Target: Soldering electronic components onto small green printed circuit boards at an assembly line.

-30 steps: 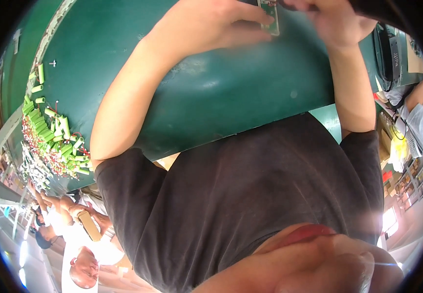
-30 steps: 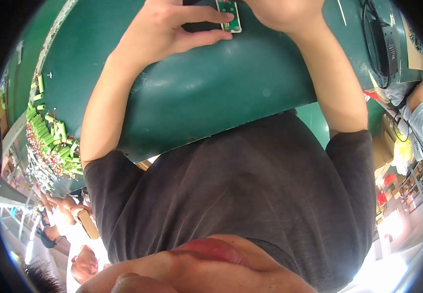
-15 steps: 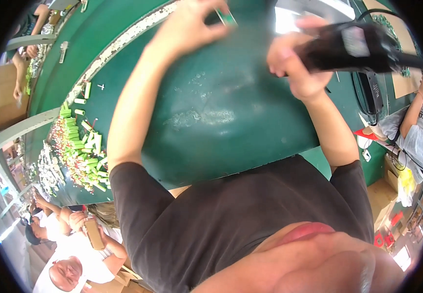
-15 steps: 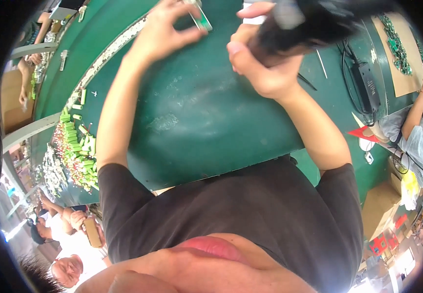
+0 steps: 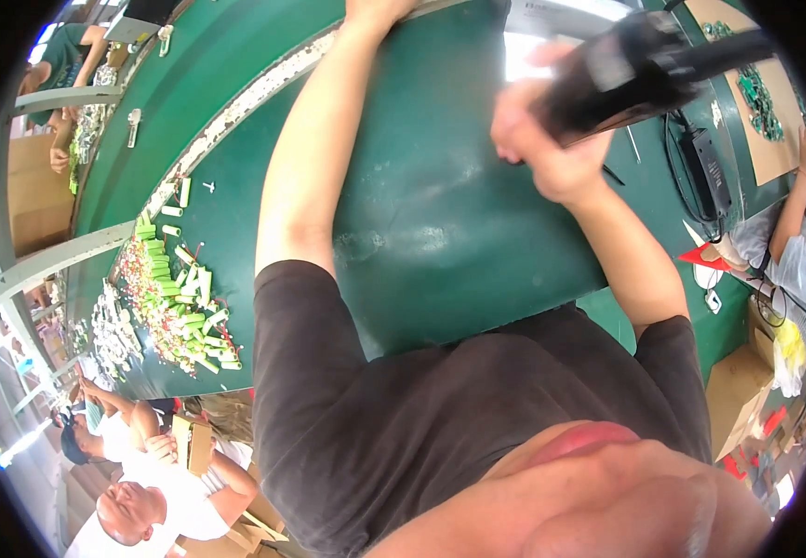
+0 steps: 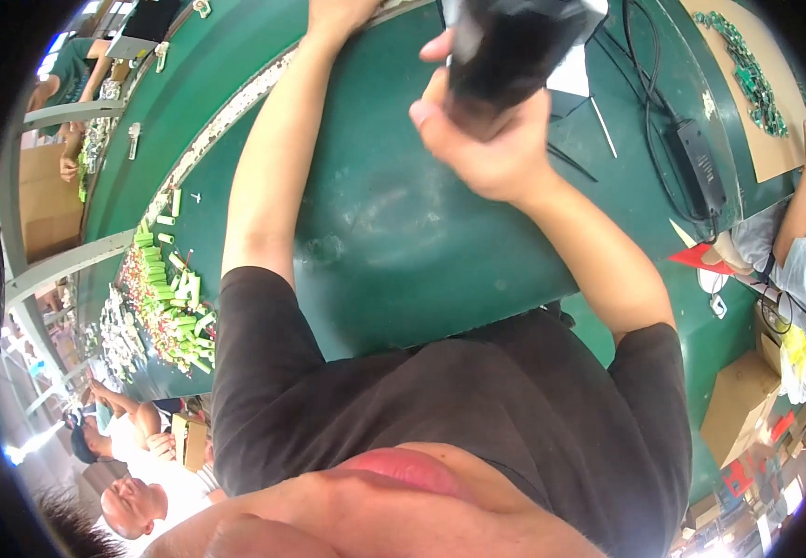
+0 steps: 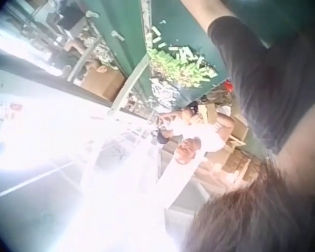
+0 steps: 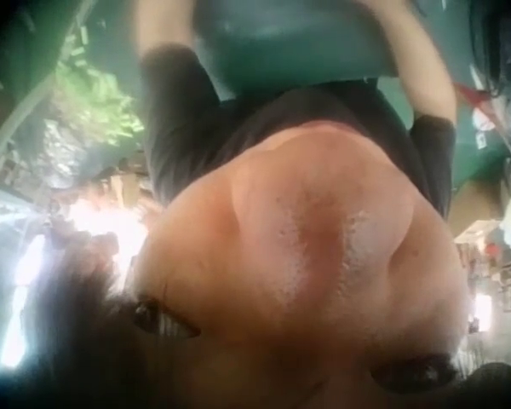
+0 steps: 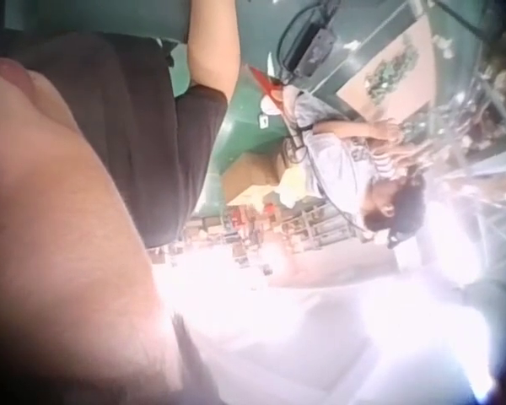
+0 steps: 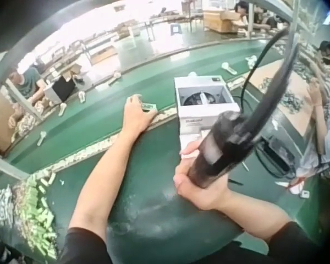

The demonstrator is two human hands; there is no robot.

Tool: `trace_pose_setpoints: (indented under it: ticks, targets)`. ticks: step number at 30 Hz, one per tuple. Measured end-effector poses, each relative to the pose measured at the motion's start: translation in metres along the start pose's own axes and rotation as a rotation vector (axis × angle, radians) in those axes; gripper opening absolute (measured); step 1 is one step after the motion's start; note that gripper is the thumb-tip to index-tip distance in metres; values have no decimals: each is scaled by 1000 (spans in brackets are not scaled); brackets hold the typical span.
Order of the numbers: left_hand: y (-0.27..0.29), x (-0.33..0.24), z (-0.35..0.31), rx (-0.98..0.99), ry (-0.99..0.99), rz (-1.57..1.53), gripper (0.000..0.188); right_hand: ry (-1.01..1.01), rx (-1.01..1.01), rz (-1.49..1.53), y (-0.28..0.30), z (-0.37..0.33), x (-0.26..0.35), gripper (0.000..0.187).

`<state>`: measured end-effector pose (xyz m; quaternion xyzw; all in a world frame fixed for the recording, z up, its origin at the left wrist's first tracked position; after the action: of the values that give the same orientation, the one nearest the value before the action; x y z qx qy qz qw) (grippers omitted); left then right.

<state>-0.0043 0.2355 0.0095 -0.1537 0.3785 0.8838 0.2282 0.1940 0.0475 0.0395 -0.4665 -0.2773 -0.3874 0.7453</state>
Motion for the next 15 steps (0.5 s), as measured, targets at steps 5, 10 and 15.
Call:
trace_pose_setpoints:
  ticks: [5, 10, 15]
  targets:
    - [68, -49, -56, 173, -104, -270, 50, 326, 45, 37, 22, 32, 54, 52]
    - [115, -92, -137, 565, -230, -572, 41, 471, -160, -443, 27, 48, 75, 49]
    - [116, -95, -174, 583, -302, -625, 26, 346, -88, -563, 11, 51, 66, 43]
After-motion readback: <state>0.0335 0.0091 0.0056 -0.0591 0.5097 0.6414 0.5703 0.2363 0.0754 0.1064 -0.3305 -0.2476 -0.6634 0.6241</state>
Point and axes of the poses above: each hand's wrist, its own z-axis towards the middle knuckle, its own y-axis out of the back of the hand, x = y × z, the point moved 3 cm from there along z, towards the middle knuckle, and after that the axes turned 11 degrees about -x, right-handed, at the moved point
